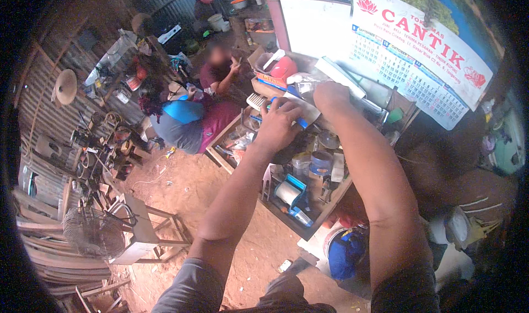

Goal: The person uses a chisel and hammer to carve a groove into a wooden plank. They repeatedly apply glue to small wooden pieces and insert them into the groove, tapping them flush with the chisel.

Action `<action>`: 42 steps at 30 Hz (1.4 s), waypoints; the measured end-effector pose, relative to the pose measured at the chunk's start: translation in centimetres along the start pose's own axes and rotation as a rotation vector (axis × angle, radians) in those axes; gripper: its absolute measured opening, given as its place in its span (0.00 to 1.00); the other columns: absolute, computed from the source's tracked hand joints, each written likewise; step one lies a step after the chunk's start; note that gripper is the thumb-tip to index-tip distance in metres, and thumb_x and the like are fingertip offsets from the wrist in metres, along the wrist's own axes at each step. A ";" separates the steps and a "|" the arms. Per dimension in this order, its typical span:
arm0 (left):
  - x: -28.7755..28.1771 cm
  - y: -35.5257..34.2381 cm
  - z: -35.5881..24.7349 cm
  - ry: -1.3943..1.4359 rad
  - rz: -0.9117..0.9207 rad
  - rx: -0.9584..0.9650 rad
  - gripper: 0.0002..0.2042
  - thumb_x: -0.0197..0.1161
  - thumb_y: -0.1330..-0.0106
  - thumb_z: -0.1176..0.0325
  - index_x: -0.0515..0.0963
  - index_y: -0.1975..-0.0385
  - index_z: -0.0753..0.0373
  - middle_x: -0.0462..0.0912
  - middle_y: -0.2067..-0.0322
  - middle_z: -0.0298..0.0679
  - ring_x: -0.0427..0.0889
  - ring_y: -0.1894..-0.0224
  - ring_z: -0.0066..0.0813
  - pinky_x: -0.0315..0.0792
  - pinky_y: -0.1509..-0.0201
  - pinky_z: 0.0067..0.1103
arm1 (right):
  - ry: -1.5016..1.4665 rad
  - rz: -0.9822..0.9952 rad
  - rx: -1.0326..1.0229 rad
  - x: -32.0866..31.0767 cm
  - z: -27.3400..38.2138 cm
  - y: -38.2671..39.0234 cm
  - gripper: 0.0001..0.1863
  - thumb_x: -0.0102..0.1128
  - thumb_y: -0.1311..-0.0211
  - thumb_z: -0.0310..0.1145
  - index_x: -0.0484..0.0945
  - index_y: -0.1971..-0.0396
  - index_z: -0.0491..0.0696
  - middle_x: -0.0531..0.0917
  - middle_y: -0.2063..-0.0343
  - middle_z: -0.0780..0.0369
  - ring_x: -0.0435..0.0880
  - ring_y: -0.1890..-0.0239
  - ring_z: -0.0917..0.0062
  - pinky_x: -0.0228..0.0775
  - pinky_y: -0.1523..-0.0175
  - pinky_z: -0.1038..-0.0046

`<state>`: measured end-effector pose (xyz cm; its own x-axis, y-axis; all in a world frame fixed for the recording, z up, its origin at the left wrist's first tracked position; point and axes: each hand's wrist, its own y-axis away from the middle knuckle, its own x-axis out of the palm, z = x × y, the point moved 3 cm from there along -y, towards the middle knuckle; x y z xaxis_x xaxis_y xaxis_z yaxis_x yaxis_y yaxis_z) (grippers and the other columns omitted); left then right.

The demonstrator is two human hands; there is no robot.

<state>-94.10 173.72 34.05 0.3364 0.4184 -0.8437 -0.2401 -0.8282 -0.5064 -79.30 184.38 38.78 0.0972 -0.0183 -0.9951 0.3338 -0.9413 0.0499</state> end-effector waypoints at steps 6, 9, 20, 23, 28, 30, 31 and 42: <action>-0.4 0.4 0.0 0.015 -0.015 -0.018 0.17 0.72 0.40 0.61 0.84 0.51 0.49 0.82 0.44 0.35 0.72 0.34 0.44 0.58 0.29 0.54 | 0.113 -0.174 -0.151 -1.4 1.7 2.3 0.13 0.58 0.34 0.31 0.90 0.58 0.48 0.90 0.56 0.55 0.91 0.53 0.63 0.84 0.49 0.60; -0.6 0.5 -0.3 0.017 -0.023 -0.047 0.16 0.73 0.42 0.63 0.85 0.52 0.49 0.82 0.44 0.34 0.71 0.33 0.44 0.58 0.30 0.54 | 0.059 -0.195 -0.100 -2.5 1.6 3.2 0.12 0.57 0.34 0.30 0.90 0.60 0.48 0.91 0.57 0.54 0.92 0.56 0.63 0.84 0.51 0.59; -2.1 1.3 -2.3 -0.025 -0.080 -0.124 0.31 0.74 0.43 0.62 0.76 0.36 0.48 0.67 0.29 0.42 0.58 0.22 0.49 0.47 0.24 0.60 | -0.603 -0.509 0.032 -4.1 -6.7 10.6 0.11 0.66 0.34 0.35 0.89 0.59 0.46 0.89 0.66 0.48 0.90 0.60 0.55 0.80 0.49 0.58; -5.0 2.6 -6.0 0.177 -0.127 -0.092 0.40 0.73 0.43 0.62 0.68 0.27 0.50 0.56 0.22 0.47 0.49 0.19 0.57 0.43 0.20 0.57 | -0.812 -0.549 -0.005 -2.9 -9.1 15.9 0.14 0.66 0.30 0.37 0.88 0.53 0.43 0.90 0.72 0.54 0.91 0.67 0.70 0.81 0.56 0.67; -10.5 5.7 -13.6 0.565 0.007 0.040 0.30 0.74 0.39 0.65 0.77 0.35 0.62 0.80 0.38 0.53 0.75 0.32 0.52 0.68 0.30 0.43 | -1.209 -0.295 -0.016 -2.9 -6.2 26.6 0.14 0.69 0.33 0.28 0.84 0.49 0.42 0.91 0.63 0.55 0.90 0.62 0.77 0.80 0.53 0.72; -11.0 7.9 -16.8 0.820 0.182 -0.068 0.16 0.74 0.34 0.66 0.85 0.50 0.67 0.89 0.63 0.47 0.90 0.60 0.38 0.80 0.53 0.31 | -1.300 -0.220 -0.007 -3.1 -5.1 31.0 0.13 0.66 0.29 0.29 0.83 0.49 0.39 0.91 0.63 0.58 0.90 0.64 0.79 0.82 0.55 0.73; -11.5 9.1 -17.9 0.888 0.273 -0.135 0.13 0.72 0.32 0.67 0.85 0.52 0.68 0.89 0.65 0.44 0.88 0.61 0.32 0.80 0.55 0.28 | -1.338 -0.195 0.019 -3.3 -4.8 33.1 0.12 0.64 0.27 0.27 0.83 0.49 0.39 0.90 0.64 0.59 0.89 0.63 0.80 0.83 0.55 0.75; -13.3 15.4 -22.8 1.184 0.477 -0.190 0.11 0.63 0.28 0.78 0.82 0.49 0.71 0.90 0.68 0.41 0.87 0.69 0.22 0.80 0.64 0.22 | -1.180 -0.159 -0.039 -3.2 -5.2 42.0 0.12 0.66 0.27 0.36 0.87 0.55 0.42 0.90 0.68 0.59 0.89 0.66 0.80 0.81 0.60 0.75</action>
<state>-81.46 146.90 41.52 0.8749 -0.4349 -0.2129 -0.4600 -0.8838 -0.0850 -60.67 146.65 44.54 -0.8638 -0.2203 -0.4531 0.2941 -0.9507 -0.0985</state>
